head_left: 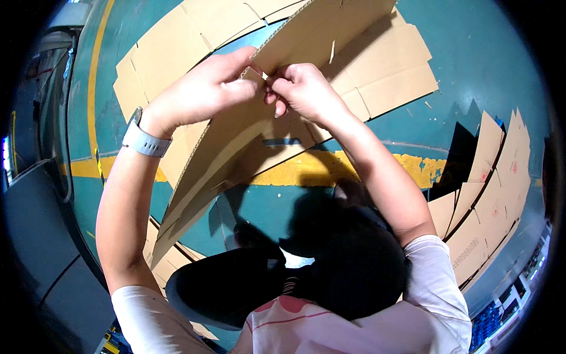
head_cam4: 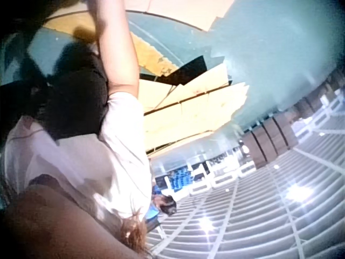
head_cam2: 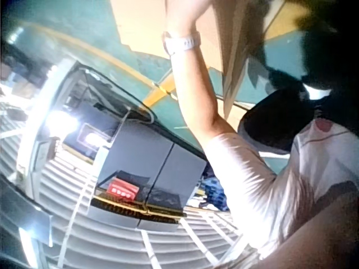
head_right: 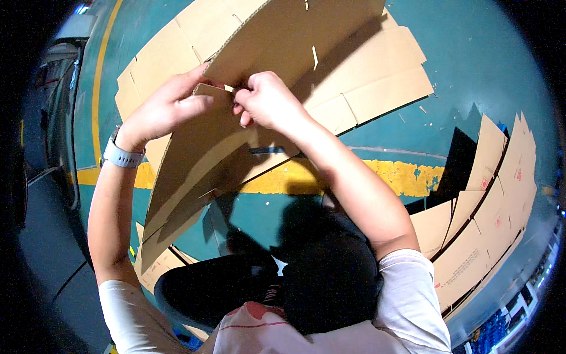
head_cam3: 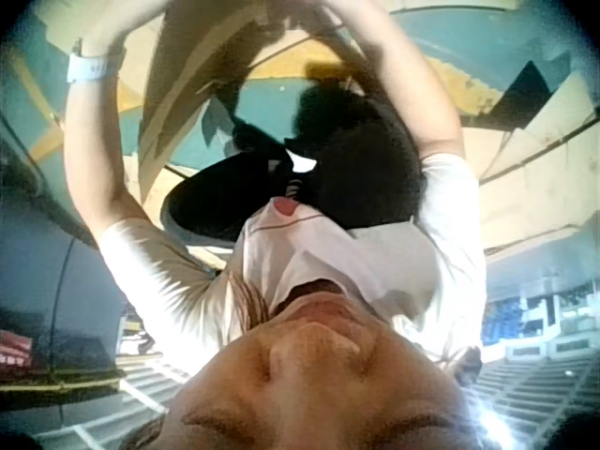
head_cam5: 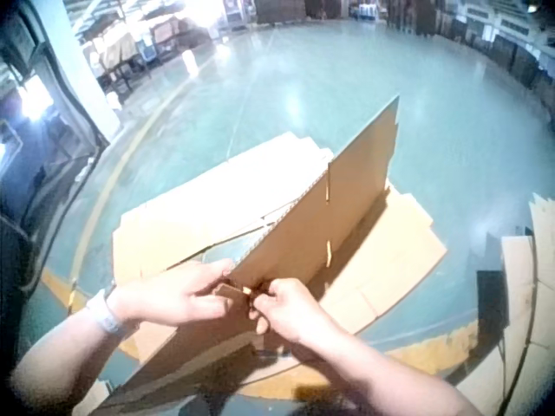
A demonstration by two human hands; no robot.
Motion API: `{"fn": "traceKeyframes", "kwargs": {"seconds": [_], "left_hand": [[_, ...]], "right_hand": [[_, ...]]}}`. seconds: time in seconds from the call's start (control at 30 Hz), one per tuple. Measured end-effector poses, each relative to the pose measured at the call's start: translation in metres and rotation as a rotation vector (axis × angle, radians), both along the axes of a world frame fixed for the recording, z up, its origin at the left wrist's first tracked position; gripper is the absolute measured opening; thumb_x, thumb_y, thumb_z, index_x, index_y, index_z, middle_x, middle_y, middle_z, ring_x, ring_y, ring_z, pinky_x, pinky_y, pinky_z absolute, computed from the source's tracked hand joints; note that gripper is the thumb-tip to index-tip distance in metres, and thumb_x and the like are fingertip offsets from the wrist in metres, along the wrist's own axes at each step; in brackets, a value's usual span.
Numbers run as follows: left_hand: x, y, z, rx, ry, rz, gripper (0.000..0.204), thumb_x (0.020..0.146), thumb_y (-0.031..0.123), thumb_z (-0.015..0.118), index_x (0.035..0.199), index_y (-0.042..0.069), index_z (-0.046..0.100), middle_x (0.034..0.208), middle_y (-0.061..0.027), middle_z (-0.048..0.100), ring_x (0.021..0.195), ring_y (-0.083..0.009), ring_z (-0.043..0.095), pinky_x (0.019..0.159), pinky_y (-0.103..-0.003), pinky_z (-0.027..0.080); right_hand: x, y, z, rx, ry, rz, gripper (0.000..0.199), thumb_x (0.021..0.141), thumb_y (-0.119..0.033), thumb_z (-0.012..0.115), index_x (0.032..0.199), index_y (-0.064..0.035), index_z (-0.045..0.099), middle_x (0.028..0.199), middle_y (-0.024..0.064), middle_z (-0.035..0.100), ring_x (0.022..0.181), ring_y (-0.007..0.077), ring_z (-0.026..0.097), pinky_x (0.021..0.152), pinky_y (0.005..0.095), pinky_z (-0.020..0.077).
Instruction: The person uses a utility knife to cut slots into a large piece of cardboard while sitting on the floor. They repeatedly score the cardboard along pre-marked lines and fold the resulting flaps to separate them.
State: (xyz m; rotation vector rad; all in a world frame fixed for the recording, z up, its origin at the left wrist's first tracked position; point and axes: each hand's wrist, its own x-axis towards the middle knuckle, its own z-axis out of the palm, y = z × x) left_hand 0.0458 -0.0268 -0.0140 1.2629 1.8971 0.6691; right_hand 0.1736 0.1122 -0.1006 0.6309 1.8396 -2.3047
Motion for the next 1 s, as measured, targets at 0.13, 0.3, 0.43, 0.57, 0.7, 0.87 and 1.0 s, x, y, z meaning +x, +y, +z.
{"fn": "traceKeyframes", "kwargs": {"seconds": [0.13,0.3,0.43,0.57,0.7,0.87,1.0], "left_hand": [[0.004,0.016,0.017,-0.140,0.071,-0.094,0.048,0.085,0.014,0.052,0.131,0.001,0.046,0.107,-0.0199,0.062,0.098,-0.0317,0.058,0.089,-0.037,0.045],[0.001,0.005,0.008,-0.017,0.050,-0.049,0.049,0.083,0.014,0.049,0.131,0.000,0.046,0.105,-0.0232,0.062,0.097,-0.0330,0.059,0.088,-0.037,0.046],[-0.006,-0.001,0.013,-0.124,-0.063,0.021,0.047,0.086,0.013,0.051,0.131,0.001,0.047,0.113,-0.0214,0.061,0.104,-0.0301,0.058,0.092,-0.036,0.044],[-0.005,-0.024,0.033,-0.341,0.057,-0.050,0.050,0.086,0.012,0.057,0.133,0.001,0.046,0.114,-0.0205,0.061,0.105,-0.0284,0.058,0.094,-0.036,0.044],[-0.005,-0.061,0.055,-0.605,0.021,-0.057,0.062,0.084,0.022,0.062,0.140,0.003,0.040,0.119,-0.0222,0.060,0.106,-0.0307,0.058,0.094,-0.037,0.044],[-0.029,-0.052,0.029,-0.373,-0.153,0.377,0.081,0.083,0.058,0.061,0.141,0.003,0.043,0.136,-0.0177,0.052,0.125,-0.0275,0.047,0.107,-0.035,0.034],[-0.010,0.004,0.016,-0.258,-0.265,0.418,0.076,0.082,0.064,0.058,0.136,0.011,0.052,0.135,-0.0156,0.054,0.127,-0.0273,0.046,0.110,-0.034,0.030]], "right_hand": [[-0.001,-0.012,-0.013,0.428,0.099,-0.121,0.021,0.080,-0.016,0.062,0.071,0.0025,0.066,0.065,0.0219,0.063,0.068,0.0326,0.067,0.066,0.0422,0.0522],[0.002,-0.036,-0.015,0.969,0.346,-0.342,0.016,0.076,-0.017,0.066,0.070,-0.0037,0.059,0.074,0.0158,0.062,0.072,0.0340,0.064,0.067,0.0447,0.0527],[0.004,-0.044,-0.008,1.086,0.995,-0.201,0.012,0.074,-0.012,0.063,0.070,-0.0103,0.052,0.069,0.0065,0.052,0.064,0.0243,0.059,0.056,0.0371,0.0502],[0.032,-0.056,-0.007,1.012,0.938,0.205,0.014,0.085,-0.021,0.058,0.075,-0.0128,0.053,0.069,0.0050,0.052,0.064,0.0214,0.059,0.056,0.0333,0.0499],[0.063,-0.016,-0.052,0.962,0.612,0.025,0.024,0.088,-0.030,0.064,0.075,-0.0109,0.057,0.074,0.0063,0.056,0.069,0.0252,0.062,0.055,0.0377,0.0496],[0.029,0.003,-0.037,0.719,0.431,-0.257,0.029,0.089,-0.021,0.064,0.107,-0.0032,0.050,0.100,0.0150,0.053,0.085,0.0311,0.060,0.073,0.0392,0.0506],[0.015,0.000,-0.045,0.694,0.406,-0.222,0.038,0.089,-0.020,0.063,0.115,-0.0003,0.044,0.111,0.0205,0.047,0.098,0.0383,0.056,0.084,0.0443,0.0484]]}}
